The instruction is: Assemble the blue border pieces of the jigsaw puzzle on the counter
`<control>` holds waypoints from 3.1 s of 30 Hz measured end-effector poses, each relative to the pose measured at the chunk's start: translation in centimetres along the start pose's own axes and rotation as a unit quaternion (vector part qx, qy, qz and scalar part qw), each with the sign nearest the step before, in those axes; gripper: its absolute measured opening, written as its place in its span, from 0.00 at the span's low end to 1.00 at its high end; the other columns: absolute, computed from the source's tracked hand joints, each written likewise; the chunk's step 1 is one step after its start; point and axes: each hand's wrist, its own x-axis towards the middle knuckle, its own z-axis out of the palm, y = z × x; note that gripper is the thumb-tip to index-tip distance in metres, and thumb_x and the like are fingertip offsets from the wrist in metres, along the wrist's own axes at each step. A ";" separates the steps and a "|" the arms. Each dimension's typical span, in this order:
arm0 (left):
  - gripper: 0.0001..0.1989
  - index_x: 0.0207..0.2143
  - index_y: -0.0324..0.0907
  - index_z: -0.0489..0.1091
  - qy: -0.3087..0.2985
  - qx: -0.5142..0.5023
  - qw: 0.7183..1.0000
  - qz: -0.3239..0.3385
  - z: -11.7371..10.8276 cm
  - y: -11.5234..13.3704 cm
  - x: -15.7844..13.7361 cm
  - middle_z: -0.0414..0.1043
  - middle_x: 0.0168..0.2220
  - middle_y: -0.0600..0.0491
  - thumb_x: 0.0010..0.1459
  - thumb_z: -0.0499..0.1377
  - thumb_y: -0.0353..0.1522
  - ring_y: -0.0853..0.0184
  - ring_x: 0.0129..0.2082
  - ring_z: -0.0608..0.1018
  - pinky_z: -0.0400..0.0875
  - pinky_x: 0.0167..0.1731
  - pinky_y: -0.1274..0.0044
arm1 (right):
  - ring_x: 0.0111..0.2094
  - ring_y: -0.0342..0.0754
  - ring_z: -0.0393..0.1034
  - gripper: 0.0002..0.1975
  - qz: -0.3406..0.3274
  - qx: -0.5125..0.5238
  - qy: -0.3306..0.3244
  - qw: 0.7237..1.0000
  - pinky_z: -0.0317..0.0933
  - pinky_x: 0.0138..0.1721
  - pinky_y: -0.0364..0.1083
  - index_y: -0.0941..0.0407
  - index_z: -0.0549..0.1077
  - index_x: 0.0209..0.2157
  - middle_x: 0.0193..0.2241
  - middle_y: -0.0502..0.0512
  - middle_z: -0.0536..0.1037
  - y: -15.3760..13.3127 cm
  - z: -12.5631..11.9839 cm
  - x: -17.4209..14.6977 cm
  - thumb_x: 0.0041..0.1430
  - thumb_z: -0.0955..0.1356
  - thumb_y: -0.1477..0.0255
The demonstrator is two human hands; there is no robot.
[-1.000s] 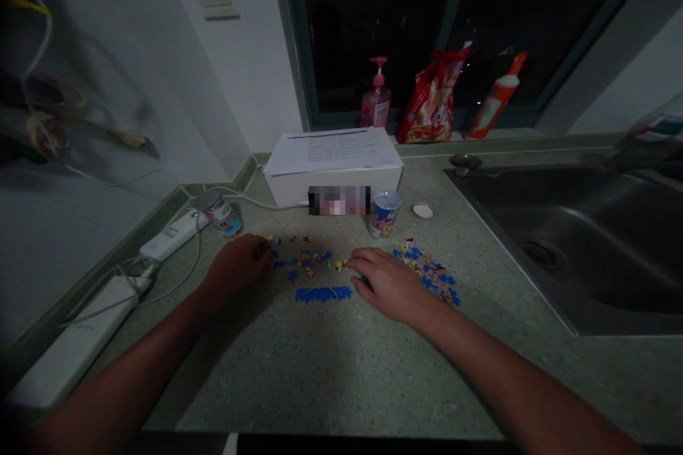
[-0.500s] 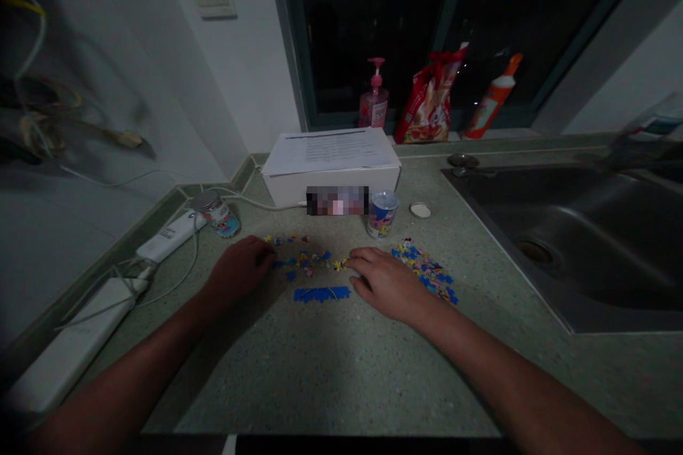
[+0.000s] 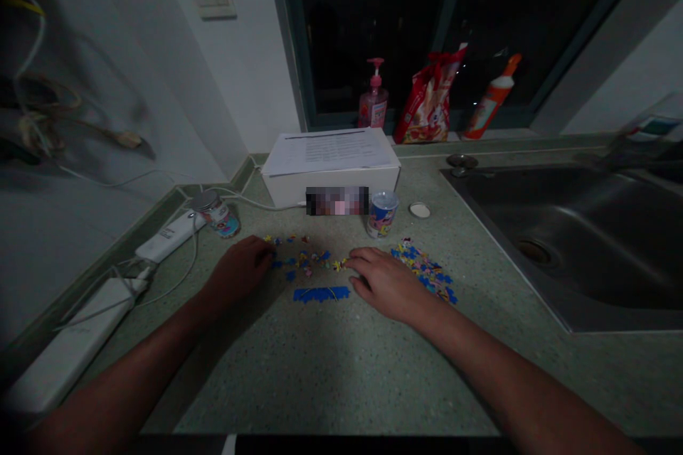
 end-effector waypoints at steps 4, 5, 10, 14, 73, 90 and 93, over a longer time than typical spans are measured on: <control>0.13 0.49 0.40 0.82 -0.004 -0.007 1.000 -0.001 0.0 0.3 0.0 0.80 0.47 0.41 0.69 0.57 0.28 0.52 0.48 0.82 0.75 0.54 0.61 | 0.59 0.59 0.78 0.16 0.003 -0.001 -0.002 1.000 0.73 0.62 0.59 0.55 0.80 0.58 0.60 0.63 0.81 0.0 0.0 0.0 0.73 0.68 0.74; 0.13 0.49 0.40 0.81 -0.005 -0.014 1.000 0.001 0.0 0.3 -0.1 0.80 0.47 0.41 0.69 0.57 0.28 0.52 0.49 0.82 0.75 0.54 0.61 | 0.60 0.59 0.78 0.16 0.004 -0.001 -0.004 1.000 0.73 0.62 0.59 0.54 0.80 0.58 0.60 0.63 0.81 0.0 0.0 -0.1 0.73 0.68 0.74; 0.14 0.52 0.40 0.81 -0.002 -0.061 0.998 0.027 0.2 0.5 -0.2 0.80 0.50 0.42 0.69 0.57 0.28 0.53 0.51 0.82 0.76 0.55 0.62 | 0.59 0.58 0.78 0.15 0.005 0.000 -0.007 1.000 0.73 0.62 0.58 0.54 0.79 0.58 0.59 0.62 0.81 -0.1 -0.2 0.0 0.73 0.68 0.74; 0.18 0.54 0.41 0.79 0.006 -0.093 0.995 0.037 0.2 0.4 -0.3 0.80 0.51 0.43 0.67 0.56 0.25 0.54 0.51 0.83 0.77 0.56 0.63 | 0.59 0.58 0.78 0.15 0.004 0.004 -0.003 1.000 0.72 0.62 0.58 0.53 0.80 0.58 0.60 0.62 0.81 -0.1 -0.1 0.0 0.73 0.68 0.74; 0.20 0.44 0.46 0.83 -0.059 -0.061 0.993 0.081 -0.9 0.6 -0.4 0.80 0.45 0.47 0.62 0.55 0.21 0.57 0.47 0.81 0.75 0.53 0.65 | 0.58 0.57 0.78 0.17 -0.004 0.013 0.017 1.000 0.73 0.62 0.59 0.52 0.80 0.58 0.58 0.61 0.82 0.2 0.2 -0.1 0.72 0.69 0.74; 0.09 0.44 0.43 0.80 -0.070 -0.043 0.994 0.066 -1.3 0.6 -0.7 0.79 0.45 0.43 0.62 0.62 0.30 0.53 0.45 0.81 0.76 0.48 0.62 | 0.59 0.59 0.78 0.17 0.000 -0.003 0.003 1.000 0.73 0.62 0.60 0.54 0.80 0.58 0.59 0.63 0.81 0.0 -0.1 -0.1 0.73 0.68 0.74; 0.09 0.44 0.44 0.81 -0.070 -0.045 0.994 0.069 -1.3 0.5 -0.7 0.79 0.45 0.44 0.62 0.62 0.30 0.54 0.45 0.81 0.76 0.49 0.63 | 0.59 0.59 0.78 0.17 0.001 0.001 0.004 1.000 0.73 0.62 0.60 0.54 0.80 0.58 0.59 0.63 0.81 -0.1 -0.1 -0.1 0.73 0.68 0.74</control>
